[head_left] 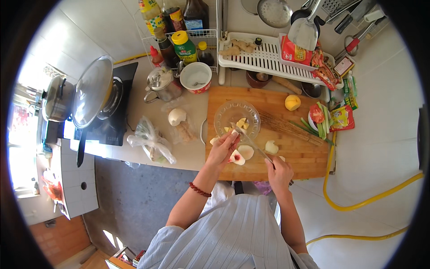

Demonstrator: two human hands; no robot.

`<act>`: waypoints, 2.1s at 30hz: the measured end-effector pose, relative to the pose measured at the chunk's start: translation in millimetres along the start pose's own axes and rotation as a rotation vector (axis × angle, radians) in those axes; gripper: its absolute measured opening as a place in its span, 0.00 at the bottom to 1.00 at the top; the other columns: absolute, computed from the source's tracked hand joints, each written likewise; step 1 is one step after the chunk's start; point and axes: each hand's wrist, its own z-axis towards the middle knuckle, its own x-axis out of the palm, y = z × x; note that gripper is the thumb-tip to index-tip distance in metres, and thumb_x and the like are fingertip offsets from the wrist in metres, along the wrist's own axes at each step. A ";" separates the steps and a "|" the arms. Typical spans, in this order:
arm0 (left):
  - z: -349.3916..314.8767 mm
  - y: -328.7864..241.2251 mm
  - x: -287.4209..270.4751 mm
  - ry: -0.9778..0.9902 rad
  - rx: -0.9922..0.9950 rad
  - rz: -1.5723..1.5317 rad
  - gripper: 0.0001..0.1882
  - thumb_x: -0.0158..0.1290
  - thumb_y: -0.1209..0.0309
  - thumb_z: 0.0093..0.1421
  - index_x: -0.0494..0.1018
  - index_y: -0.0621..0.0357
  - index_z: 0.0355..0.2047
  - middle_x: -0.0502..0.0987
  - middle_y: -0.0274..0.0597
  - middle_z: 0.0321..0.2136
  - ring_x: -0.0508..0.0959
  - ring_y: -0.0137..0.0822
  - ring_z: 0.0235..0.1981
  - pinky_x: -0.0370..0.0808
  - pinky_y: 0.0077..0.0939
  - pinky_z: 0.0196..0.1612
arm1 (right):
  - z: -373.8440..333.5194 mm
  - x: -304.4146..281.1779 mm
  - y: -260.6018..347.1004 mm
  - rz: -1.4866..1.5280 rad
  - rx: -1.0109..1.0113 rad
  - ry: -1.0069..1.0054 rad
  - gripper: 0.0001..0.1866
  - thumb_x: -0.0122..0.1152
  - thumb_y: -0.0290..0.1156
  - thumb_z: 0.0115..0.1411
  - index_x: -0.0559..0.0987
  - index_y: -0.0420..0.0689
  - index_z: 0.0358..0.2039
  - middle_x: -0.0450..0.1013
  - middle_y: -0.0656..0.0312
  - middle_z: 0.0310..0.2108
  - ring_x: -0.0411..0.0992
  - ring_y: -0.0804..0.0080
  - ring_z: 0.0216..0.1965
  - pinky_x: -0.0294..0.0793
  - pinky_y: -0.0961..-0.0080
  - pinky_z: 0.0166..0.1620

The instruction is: The person peels a potato with a cleaver, then cuts it into chunks and places them in a glass bowl. They wash their hands at the sink, then return to the cutting board to slice a peach into wedges and add them to the same bowl.

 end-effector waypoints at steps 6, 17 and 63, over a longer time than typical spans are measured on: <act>-20.7 -21.7 8.0 0.020 0.013 0.040 0.10 0.53 0.67 0.57 0.70 0.57 0.38 0.75 0.33 0.34 0.72 0.20 0.32 0.69 0.14 0.36 | -0.6 5.5 -13.9 0.168 0.272 0.014 0.10 0.57 0.36 0.53 0.77 0.42 0.28 0.72 0.58 0.21 0.70 0.60 0.23 0.65 0.69 0.27; -209.4 -93.7 115.6 1.317 -0.260 -0.120 0.15 0.62 0.71 0.47 0.70 0.60 0.34 0.75 0.39 0.29 0.75 0.30 0.28 0.70 0.20 0.27 | -15.7 16.6 -40.0 0.499 0.473 -0.073 0.12 0.57 0.35 0.56 0.76 0.37 0.30 0.74 0.56 0.22 0.70 0.71 0.23 0.67 0.76 0.30; -64.4 6.1 4.1 -0.038 0.382 0.283 0.16 0.51 0.74 0.56 0.68 0.68 0.44 0.71 0.34 0.37 0.72 0.23 0.36 0.68 0.13 0.38 | -46.8 -38.4 15.7 0.307 0.001 -0.139 0.07 0.57 0.32 0.54 0.78 0.42 0.31 0.70 0.61 0.19 0.66 0.69 0.19 0.60 0.76 0.26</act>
